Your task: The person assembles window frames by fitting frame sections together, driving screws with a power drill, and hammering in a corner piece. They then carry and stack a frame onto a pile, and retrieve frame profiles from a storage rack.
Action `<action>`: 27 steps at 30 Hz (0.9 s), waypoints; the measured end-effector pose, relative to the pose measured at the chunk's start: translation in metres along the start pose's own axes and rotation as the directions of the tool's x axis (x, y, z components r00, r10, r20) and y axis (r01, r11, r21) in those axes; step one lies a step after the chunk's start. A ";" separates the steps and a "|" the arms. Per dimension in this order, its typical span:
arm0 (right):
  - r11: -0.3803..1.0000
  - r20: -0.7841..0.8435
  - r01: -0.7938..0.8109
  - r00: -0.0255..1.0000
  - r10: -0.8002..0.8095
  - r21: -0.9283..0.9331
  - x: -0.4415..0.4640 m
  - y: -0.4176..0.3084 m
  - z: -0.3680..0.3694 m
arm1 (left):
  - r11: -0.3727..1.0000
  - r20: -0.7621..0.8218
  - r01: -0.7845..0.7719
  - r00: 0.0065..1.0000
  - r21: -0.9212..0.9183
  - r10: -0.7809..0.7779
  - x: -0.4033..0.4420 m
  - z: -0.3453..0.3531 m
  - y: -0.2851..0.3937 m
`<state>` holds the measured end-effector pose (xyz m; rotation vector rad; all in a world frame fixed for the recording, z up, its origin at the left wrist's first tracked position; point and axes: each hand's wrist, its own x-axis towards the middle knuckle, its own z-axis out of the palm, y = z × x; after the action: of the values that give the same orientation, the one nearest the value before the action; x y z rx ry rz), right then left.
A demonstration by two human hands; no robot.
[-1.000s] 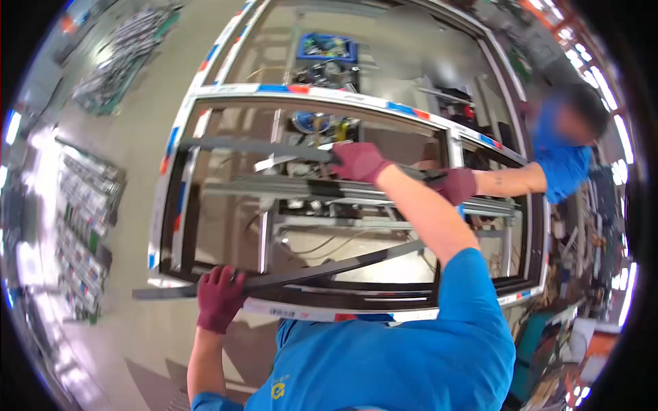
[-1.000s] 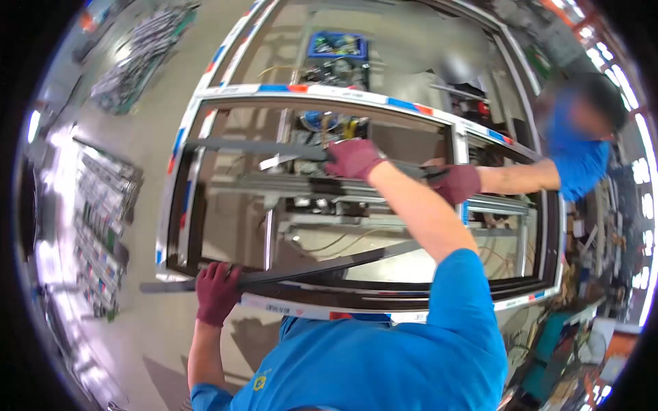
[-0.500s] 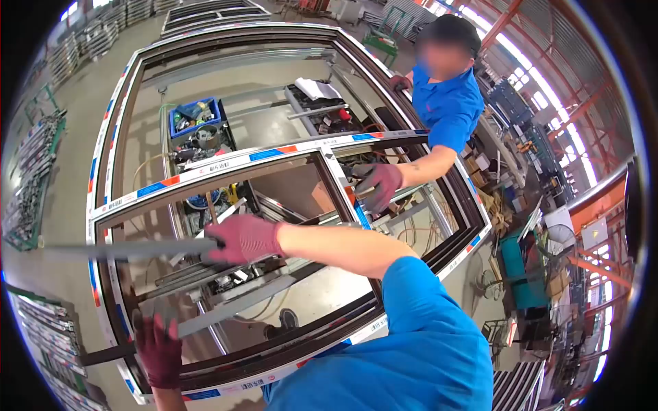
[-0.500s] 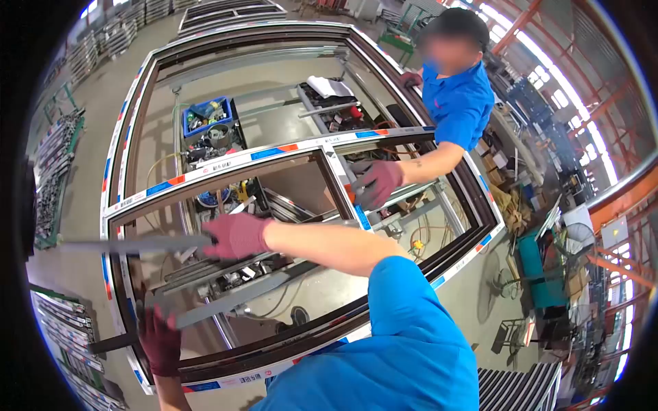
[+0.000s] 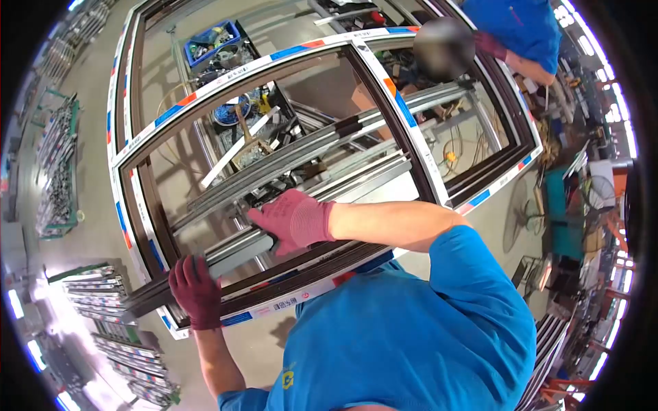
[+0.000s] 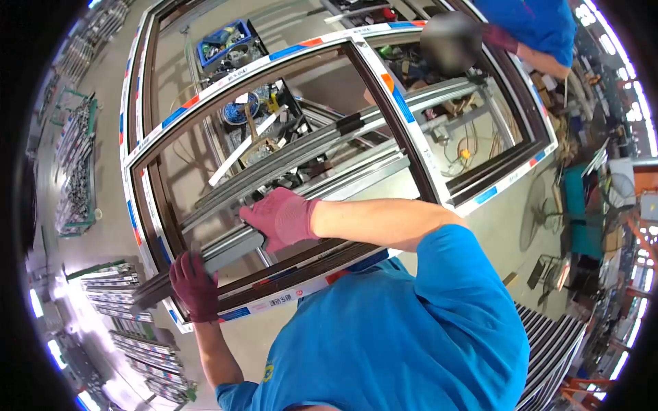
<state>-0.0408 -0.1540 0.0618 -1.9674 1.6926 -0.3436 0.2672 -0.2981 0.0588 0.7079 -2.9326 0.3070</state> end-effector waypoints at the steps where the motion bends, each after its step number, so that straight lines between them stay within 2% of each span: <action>1: 1.000 -0.016 0.000 1.000 0.000 -0.015 -0.002 -0.004 0.000 | 0.999 -0.008 0.035 0.999 -0.023 -0.035 -0.001 -0.001 0.003; 2: 1.000 -0.034 -0.005 0.999 0.004 -0.023 -0.006 -0.011 0.002 | 0.997 -0.010 0.064 0.998 -0.045 -0.065 -0.005 -0.005 0.006; 3: 0.999 0.033 -0.039 0.999 0.039 0.025 -0.006 -0.015 -0.001 | 0.993 0.016 0.107 0.994 -0.060 -0.106 -0.004 -0.009 0.012; 6: 1.000 -0.002 0.001 1.000 -0.001 -0.004 -0.004 -0.011 0.024 | 0.988 0.045 0.145 0.989 -0.060 -0.143 -0.003 -0.021 0.024; 7: 0.999 0.091 -0.036 0.995 0.035 0.014 -0.004 -0.014 0.021 | 0.985 0.069 0.137 0.989 -0.103 -0.130 -0.004 -0.025 0.024; 10: 0.998 -0.074 0.017 0.997 -0.013 0.054 -0.007 -0.006 0.047 | 0.991 0.034 0.080 0.997 -0.107 -0.076 -0.004 -0.030 0.023; 13: 0.982 -0.091 0.041 0.996 -0.024 0.184 -0.006 0.006 0.068 | 0.997 0.163 0.024 0.987 -0.080 -0.011 0.004 -0.043 0.021; 16: 0.981 -0.167 0.075 0.985 -0.045 0.180 -0.008 0.026 0.096 | 0.995 0.437 0.079 0.898 -0.056 -0.046 0.023 -0.045 0.031; 19: 0.969 -0.041 -0.015 0.999 0.026 0.245 -0.022 0.048 0.094 | 0.999 0.507 -0.025 0.861 -0.031 0.037 0.038 -0.009 0.034; 22: 0.960 0.018 -0.100 0.995 0.099 0.263 -0.040 0.080 0.088 | 0.979 0.424 -0.194 0.892 0.054 0.154 0.045 0.050 0.046; 24: 0.981 -0.045 -0.188 0.981 0.190 0.047 -0.059 0.093 0.083 | 0.986 0.454 -0.136 0.876 -0.093 0.164 0.064 0.081 0.068; 25: 0.970 -0.082 -0.236 0.970 0.231 -0.058 -0.072 0.096 0.080 | 0.987 0.498 -0.127 0.852 -0.102 0.162 0.077 0.088 0.084; 27: 0.961 -0.219 -0.275 0.939 0.264 -0.022 -0.116 0.088 0.061 | 0.984 0.573 -0.122 0.801 -0.126 0.173 0.105 0.101 0.120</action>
<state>-0.1057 -0.0352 -0.0199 -1.7526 2.0992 -0.4253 0.1127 -0.2622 -0.0439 0.6523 -3.5703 -0.0418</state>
